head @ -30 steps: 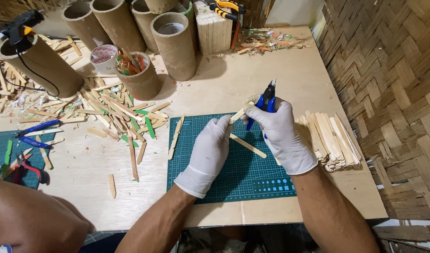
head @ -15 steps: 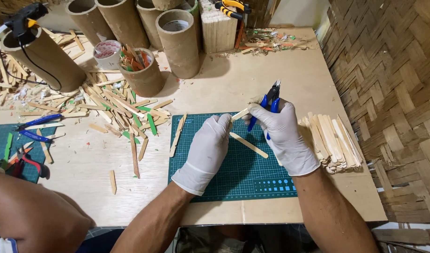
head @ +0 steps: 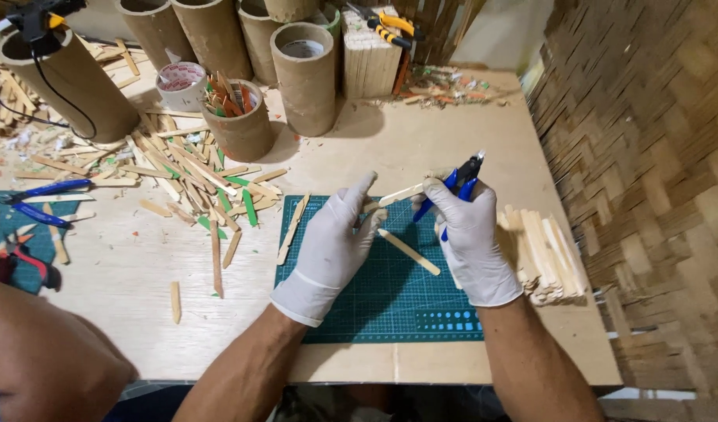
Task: Trimming and shaping the ends of popsicle sticks using a hand cutter on a green cutting mat.
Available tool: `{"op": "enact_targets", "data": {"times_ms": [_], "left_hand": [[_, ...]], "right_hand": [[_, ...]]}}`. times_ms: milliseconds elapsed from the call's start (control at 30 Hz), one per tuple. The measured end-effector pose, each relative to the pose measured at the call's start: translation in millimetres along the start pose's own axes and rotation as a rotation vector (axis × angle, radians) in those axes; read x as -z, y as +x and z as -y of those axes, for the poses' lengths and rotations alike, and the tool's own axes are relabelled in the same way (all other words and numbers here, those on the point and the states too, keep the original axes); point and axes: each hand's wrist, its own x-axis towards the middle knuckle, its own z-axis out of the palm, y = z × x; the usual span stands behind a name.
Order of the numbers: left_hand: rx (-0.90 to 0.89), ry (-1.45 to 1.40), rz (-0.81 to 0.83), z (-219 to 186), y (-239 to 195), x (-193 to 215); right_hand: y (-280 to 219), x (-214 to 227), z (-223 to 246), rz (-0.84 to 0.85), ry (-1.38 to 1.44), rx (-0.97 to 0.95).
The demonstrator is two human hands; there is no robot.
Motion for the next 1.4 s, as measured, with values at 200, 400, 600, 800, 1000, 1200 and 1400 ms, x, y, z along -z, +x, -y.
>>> {"op": "enact_targets", "data": {"times_ms": [200,400,600,800,1000,1200,1400], "left_hand": [[0.076,-0.128,-0.091,8,0,-4],[0.547,-0.618,0.000,-23,8,6],[0.560,-0.754,0.018,-37,13,15],[0.356,-0.632,-0.179,-27,5,9],[0.168,-0.542,-0.191,-26,7,3],[0.034,-0.452,-0.153,-18,8,12],[0.012,-0.480,-0.116,-15,10,10]], "right_hand": [[-2,1,6,-0.006,0.099,0.014],[4,6,1,0.017,0.176,0.075],[5,9,-5,0.035,0.178,0.092],[-2,5,1,0.042,0.184,0.078],[3,7,-4,0.047,0.207,0.039],[-7,0,10,0.083,0.190,0.002],[-7,0,2,0.092,0.233,-0.015]]}}
